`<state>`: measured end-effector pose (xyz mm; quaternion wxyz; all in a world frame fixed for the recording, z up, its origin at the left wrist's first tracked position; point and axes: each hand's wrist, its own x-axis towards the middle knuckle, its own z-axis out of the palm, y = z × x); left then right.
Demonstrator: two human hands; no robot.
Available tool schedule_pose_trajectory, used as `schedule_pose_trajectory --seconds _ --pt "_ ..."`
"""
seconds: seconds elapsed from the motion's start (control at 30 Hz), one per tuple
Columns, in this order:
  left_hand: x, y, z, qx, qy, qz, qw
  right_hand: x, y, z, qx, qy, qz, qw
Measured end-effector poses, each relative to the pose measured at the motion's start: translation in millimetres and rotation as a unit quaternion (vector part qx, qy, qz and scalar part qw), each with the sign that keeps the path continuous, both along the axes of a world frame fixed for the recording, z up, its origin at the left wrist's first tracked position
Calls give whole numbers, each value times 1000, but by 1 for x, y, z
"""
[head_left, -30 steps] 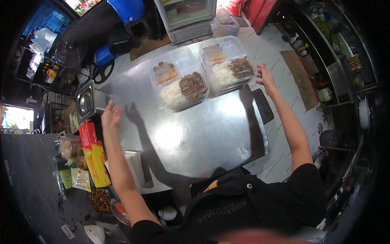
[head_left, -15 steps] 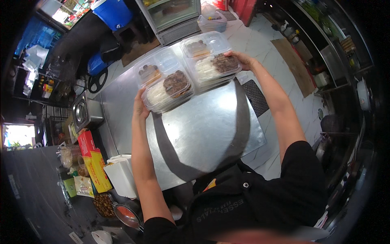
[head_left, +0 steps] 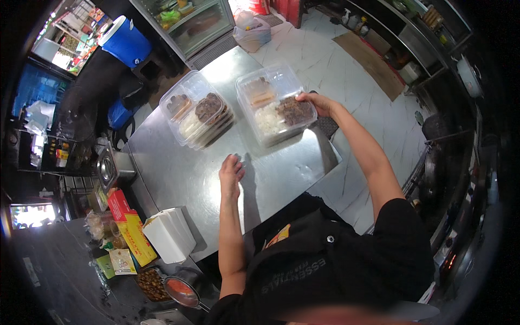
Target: The person assembles takeout food boxes by opening containers, lining them with wax paper, and adding various ingredients including shredded cheese, chopped tomatoes, lettuce, and onions. They also use a microwave to heat items and arrange containers on the counter.
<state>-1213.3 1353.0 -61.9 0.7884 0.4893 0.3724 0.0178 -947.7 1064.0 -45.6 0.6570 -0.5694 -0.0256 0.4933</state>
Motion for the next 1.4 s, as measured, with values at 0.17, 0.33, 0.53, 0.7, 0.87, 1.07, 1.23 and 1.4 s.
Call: schedule_pose_trajectory --seconds 0.17,0.33,0.53,0.7,0.87,1.07,1.23,1.4 --pt "-3 -60 32 -38 4 -126 991 -85 -56 0 -9 -8 -49 999" --pt "-49 -73 -6 -25 -47 -193 980 -159 -54 34 -139 -69 -12 988" --pt "-63 -71 5 -18 8 -168 986 -186 -50 8 -19 -33 -41 998" --pt "-53 -77 51 331 132 -101 929 -201 -94 23 -36 -93 -64 993" --pt "-31 -197 161 534 -235 70 809 -213 -226 -15 -150 -184 -126 963" --pt "54 -394 139 486 -376 -76 785 -258 -433 -56 -263 -63 -253 929" --pt "101 -591 107 298 -393 -295 818 -275 -567 -61 -216 16 -387 896" --pt "150 -720 97 327 -324 -457 761 -258 -661 -84 -200 57 -495 843"
